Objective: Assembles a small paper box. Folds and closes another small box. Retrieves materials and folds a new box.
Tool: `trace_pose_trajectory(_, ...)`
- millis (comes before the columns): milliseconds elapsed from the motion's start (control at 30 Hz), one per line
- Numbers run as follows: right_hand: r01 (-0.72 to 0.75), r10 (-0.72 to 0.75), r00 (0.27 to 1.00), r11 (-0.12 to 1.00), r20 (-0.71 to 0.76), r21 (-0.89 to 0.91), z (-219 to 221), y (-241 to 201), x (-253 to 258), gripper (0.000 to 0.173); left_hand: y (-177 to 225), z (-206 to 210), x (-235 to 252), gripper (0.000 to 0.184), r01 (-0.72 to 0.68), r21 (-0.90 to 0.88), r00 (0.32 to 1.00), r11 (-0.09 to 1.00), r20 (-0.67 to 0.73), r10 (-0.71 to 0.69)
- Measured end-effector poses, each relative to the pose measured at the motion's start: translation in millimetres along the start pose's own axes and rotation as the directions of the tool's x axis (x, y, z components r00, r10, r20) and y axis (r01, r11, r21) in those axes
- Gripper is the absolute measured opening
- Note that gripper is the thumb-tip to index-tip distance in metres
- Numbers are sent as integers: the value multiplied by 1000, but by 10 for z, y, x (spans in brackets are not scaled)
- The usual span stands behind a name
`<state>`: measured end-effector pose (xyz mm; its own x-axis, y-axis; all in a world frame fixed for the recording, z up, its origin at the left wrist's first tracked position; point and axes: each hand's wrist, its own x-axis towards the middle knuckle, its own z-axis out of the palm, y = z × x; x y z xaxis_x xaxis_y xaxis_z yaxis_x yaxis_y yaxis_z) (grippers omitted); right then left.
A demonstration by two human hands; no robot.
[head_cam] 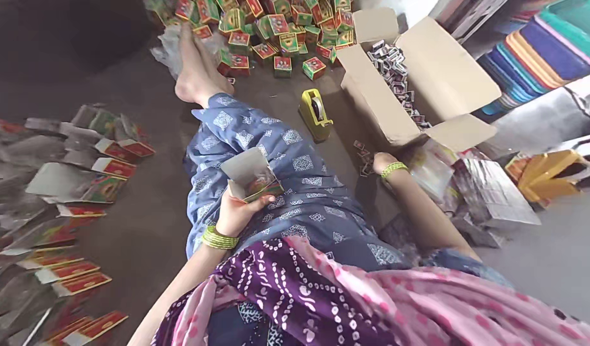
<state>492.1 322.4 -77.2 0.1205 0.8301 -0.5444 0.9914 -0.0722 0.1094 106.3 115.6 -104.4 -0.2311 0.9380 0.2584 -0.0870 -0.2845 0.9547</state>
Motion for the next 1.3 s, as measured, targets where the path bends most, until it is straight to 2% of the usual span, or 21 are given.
trace_pose_trajectory(100,95,-95,995,995,-7,40,253,131,242,45,21,-33,-1,79,-15,-1,1000,1000,-20,15)
trace_pose_trajectory(233,105,-103,994,994,-46,39,426,9,308,61,24,-49,10,76,2,20,999,1000,-36,-1)
trace_pose_trajectory(533,129,-87,966,979,-243,161,223,-261,84,44,41,-52,7,75,-47,40,998,998,-29,49)
trace_pose_trajectory(633,247,-167,935,939,-313,238,57,-482,-79,42,52,-53,-7,75,-61,74,998,995,-27,63)
trace_pose_trajectory(700,498,-323,830,797,-455,342,-27,-648,-225,34,49,-51,-16,74,-68,87,997,994,-38,71)
trace_pose_trajectory(767,762,-471,637,504,-610,407,-113,-879,-441,29,46,-57,-14,73,-76,102,996,992,-41,81)
trace_pose_trajectory(833,867,-557,479,179,-679,465,-237,-1175,-837,24,38,-63,-7,72,-79,119,996,990,-38,85)
trace_pose_trajectory(900,894,-614,344,-16,-710,447,-317,-1441,-1276,21,36,-63,-3,70,-82,138,996,987,-34,87)
trace_pose_trajectory(933,909,-643,285,-53,-711,413,-330,-1557,-1456,21,35,-62,0,70,-82,143,996,986,-33,88)
trace_pose_trajectory(1000,949,-696,206,-28,-688,313,-280,-1767,-1678,28,41,-61,1,68,-74,158,996,985,-39,81)
trace_pose_trajectory(1067,981,-722,173,64,-670,184,-161,-1954,-1774,31,57,-66,-10,66,-70,185,996,980,-48,80)
trace_pose_trajectory(1133,991,-728,127,116,-673,61,-48,-2102,-1812,22,67,-68,-22,63,-65,188,995,980,-61,78)
trace_pose_trajectory(1200,993,-729,54,113,-682,-42,16,-2186,-1841,18,58,-88,-21,62,-51,194,994,980,-85,68)
trace_pose_trajectory(1300,984,-785,-12,101,-620,-148,86,-2212,-1875,22,57,-120,-33,57,-29,368,998,930,-47,50)
